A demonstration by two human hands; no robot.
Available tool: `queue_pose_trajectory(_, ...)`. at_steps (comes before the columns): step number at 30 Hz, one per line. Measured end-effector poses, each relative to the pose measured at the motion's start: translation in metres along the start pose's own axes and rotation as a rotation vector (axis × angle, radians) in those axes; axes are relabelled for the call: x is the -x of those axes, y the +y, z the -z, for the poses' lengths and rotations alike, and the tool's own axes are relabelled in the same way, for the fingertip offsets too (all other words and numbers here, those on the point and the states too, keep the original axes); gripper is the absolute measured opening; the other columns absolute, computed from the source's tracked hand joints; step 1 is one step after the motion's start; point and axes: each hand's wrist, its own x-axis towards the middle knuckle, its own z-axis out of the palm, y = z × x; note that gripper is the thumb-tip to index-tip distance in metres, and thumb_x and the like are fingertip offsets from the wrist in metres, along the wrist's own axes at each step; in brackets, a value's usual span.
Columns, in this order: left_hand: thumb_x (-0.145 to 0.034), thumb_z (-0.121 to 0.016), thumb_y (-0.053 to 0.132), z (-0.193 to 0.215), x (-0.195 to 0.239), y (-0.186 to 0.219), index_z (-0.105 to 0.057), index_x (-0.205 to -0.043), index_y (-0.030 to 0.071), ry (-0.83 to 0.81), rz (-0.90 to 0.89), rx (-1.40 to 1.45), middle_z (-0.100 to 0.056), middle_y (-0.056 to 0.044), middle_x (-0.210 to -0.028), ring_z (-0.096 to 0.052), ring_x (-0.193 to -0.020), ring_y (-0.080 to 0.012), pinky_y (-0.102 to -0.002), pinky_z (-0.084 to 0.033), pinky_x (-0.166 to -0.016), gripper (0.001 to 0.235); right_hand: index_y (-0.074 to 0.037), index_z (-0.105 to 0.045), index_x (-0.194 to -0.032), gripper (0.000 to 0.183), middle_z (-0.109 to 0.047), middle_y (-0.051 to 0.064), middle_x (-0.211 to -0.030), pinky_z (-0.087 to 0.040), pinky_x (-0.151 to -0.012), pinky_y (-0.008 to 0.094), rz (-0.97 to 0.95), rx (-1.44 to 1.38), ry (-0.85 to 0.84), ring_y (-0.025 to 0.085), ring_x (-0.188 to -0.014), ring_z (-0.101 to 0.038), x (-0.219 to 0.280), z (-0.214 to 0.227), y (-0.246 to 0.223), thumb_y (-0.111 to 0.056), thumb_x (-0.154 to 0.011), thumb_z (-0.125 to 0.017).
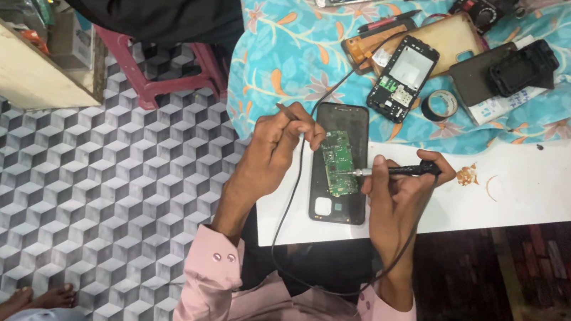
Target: The person uses a soldering iron and a probe to work on a smartphone motherboard placed on a table. They repeatedly apply heat and test points on the circuit board while another person works nearby.
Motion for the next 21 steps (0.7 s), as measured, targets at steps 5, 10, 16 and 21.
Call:
queue_pose_trajectory(5,-0.116,-0.041,0.022,-0.001,0.0,-0.001,-0.05,-0.099,-0.002,0.009,0.011,-0.002,-0.063,-0.011,-0.087,-0.062,-0.083,-0.0167,-0.033,-0.054,-0.081,0.031,-0.006,-0.025,-0.126,0.038,-0.057,0.006,-0.071,-0.042,-0.054,0.022,0.019,-0.013,0.023,0.01,-0.053,-0.053,0.001,0.001,0.005,-0.004,-0.105,-0.056)
queue_pose_trajectory(10,-0.116,-0.041,0.025,-0.001,0.0,0.001,-0.051,-0.096,-0.002,0.014,0.063,0.009,-0.064,-0.011,-0.085,-0.061,-0.082,-0.0163,-0.033,-0.053,-0.082,0.034,-0.009,-0.017,-0.129,0.046,-0.059,0.007,-0.074,-0.042,-0.051,0.022,-0.028,-0.118,0.062,0.009,-0.055,-0.054,-0.002,0.0,0.003,-0.004,-0.105,-0.055)
queue_pose_trajectory(16,-0.116,-0.041,0.029,0.001,0.0,0.004,-0.051,-0.098,-0.002,0.015,0.028,0.006,-0.065,-0.011,-0.087,-0.062,-0.084,-0.0164,-0.033,-0.053,-0.083,0.037,0.003,-0.042,-0.107,0.02,-0.054,0.004,-0.063,-0.043,-0.068,0.03,0.069,0.199,0.004,0.015,-0.075,-0.048,-0.003,-0.002,-0.003,-0.007,-0.102,-0.058)
queue_pose_trajectory(21,-0.116,-0.041,0.03,0.0,0.001,0.003,-0.052,-0.098,-0.002,0.018,0.038,0.014,-0.065,-0.011,-0.087,-0.062,-0.083,-0.0166,-0.033,-0.053,-0.083,0.038,0.001,-0.06,-0.079,0.029,-0.05,-0.001,-0.051,-0.034,-0.103,0.038,0.219,0.385,-0.074,0.012,-0.126,-0.028,-0.002,0.002,-0.008,-0.012,-0.104,-0.057)
